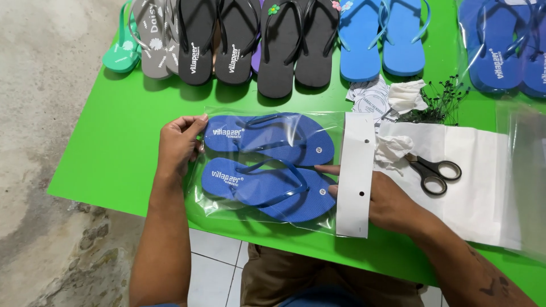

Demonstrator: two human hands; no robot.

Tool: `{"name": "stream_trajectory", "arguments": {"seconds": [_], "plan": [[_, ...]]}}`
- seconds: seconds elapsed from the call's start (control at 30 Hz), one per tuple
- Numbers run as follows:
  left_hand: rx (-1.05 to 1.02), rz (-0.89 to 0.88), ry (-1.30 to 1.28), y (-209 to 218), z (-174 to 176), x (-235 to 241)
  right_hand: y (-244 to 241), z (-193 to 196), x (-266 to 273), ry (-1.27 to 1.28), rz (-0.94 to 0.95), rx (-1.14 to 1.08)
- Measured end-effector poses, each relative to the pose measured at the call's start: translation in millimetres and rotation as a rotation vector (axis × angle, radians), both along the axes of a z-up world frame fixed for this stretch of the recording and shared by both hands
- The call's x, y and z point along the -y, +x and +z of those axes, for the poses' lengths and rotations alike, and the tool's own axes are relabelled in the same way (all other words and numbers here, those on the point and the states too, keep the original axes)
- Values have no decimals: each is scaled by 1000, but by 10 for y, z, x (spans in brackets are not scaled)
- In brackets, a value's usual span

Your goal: Cleaning flip-flops with a cloth, attaching decorative flowers to the straps, and placing them into plastic packaging sleeves.

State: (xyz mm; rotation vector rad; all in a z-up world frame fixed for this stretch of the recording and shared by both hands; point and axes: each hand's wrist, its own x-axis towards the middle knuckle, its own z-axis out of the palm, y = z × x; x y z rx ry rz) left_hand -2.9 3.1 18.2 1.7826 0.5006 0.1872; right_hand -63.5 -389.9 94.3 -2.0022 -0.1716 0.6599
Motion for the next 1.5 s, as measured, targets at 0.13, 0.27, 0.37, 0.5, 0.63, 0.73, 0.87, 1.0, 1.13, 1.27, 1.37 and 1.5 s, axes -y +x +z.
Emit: {"name": "stream_trajectory", "arguments": {"seconds": [0.13,0.27,0.37,0.5,0.63,0.73,0.87,1.0,1.13,1.27,1.37,1.5], "plan": [[10,9,61,96,-66,-171,22,-9,115,200,59,-80],[38,-55,134,121,-1,-152,54,-182,63,138,18,-45],[18,-139,166,158,-4,-179,51,-338,27,-67,-91,19],[-40,-227,191,205,0,-231,16,-241,9,54,-207,1],[-80,-236,184,175,156,-164,30,-188,10,78,-100,108],[-74,-256,189,169,155,-176,38,-164,-22,17,-65,124],[-55,-277,235,232,-72,-294,38,-101,-63,-35,-57,106],[80,-228,709,-93,174,113,43,-87,-91,-35,-81,70],[327,-403,1007,-529,345,632,28,49,-149,-67,-106,47],[59,-436,1016,-541,244,641,19,30,-152,-86,-61,64],[-17,-463,1029,-534,248,652,-23,-64,-173,-153,-63,78],[-64,-474,1054,-523,262,665,-22,7,-249,-208,-54,127]]}}
